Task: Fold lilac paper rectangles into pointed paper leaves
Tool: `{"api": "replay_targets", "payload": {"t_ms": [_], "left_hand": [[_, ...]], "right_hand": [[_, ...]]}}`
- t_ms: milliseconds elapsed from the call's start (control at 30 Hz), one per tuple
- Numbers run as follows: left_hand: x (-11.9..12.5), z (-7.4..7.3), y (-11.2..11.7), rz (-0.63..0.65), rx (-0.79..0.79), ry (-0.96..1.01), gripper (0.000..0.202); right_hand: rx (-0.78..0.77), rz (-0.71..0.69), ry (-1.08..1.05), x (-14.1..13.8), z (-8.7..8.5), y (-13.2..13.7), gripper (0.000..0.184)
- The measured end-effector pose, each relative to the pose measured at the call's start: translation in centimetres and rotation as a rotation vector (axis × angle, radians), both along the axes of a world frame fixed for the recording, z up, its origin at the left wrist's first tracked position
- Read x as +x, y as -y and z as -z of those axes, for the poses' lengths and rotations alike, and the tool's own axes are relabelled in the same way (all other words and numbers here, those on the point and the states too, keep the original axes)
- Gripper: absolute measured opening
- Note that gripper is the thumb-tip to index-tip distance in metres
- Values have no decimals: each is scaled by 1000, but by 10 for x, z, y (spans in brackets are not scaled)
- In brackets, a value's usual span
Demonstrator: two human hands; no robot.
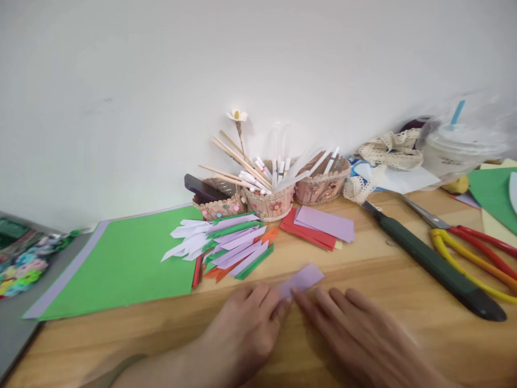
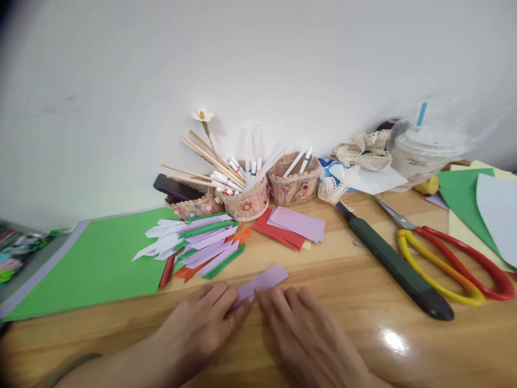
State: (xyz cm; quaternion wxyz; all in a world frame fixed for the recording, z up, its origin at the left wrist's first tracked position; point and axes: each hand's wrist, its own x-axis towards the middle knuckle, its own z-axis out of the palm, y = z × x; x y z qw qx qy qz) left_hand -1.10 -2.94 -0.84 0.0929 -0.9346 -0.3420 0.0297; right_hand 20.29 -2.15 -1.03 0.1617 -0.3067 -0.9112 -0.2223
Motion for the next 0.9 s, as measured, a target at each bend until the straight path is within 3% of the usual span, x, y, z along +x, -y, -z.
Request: {"api": "replay_targets", "payload": {"t_ms": [100,200,500,667,900], "left_hand": [[0,-2,1,-21,-13,-19,32],[-1,-5,3,-28,-15,-15,29],[-8,-18,10,-57,-79,-82,18],[-6,-16,9,-56,-107,-100,17],[-10,-8,4,-26,-25,21,9]], "right_hand": [[15,108,109,11,2,-6,50],[34,124,188,18,1,-14,50],[-10,187,198,9,-4,-12,44],[-166,129,71,9,-4,-36,34],[-654,128,-182,9,-1,-63,15]]}}
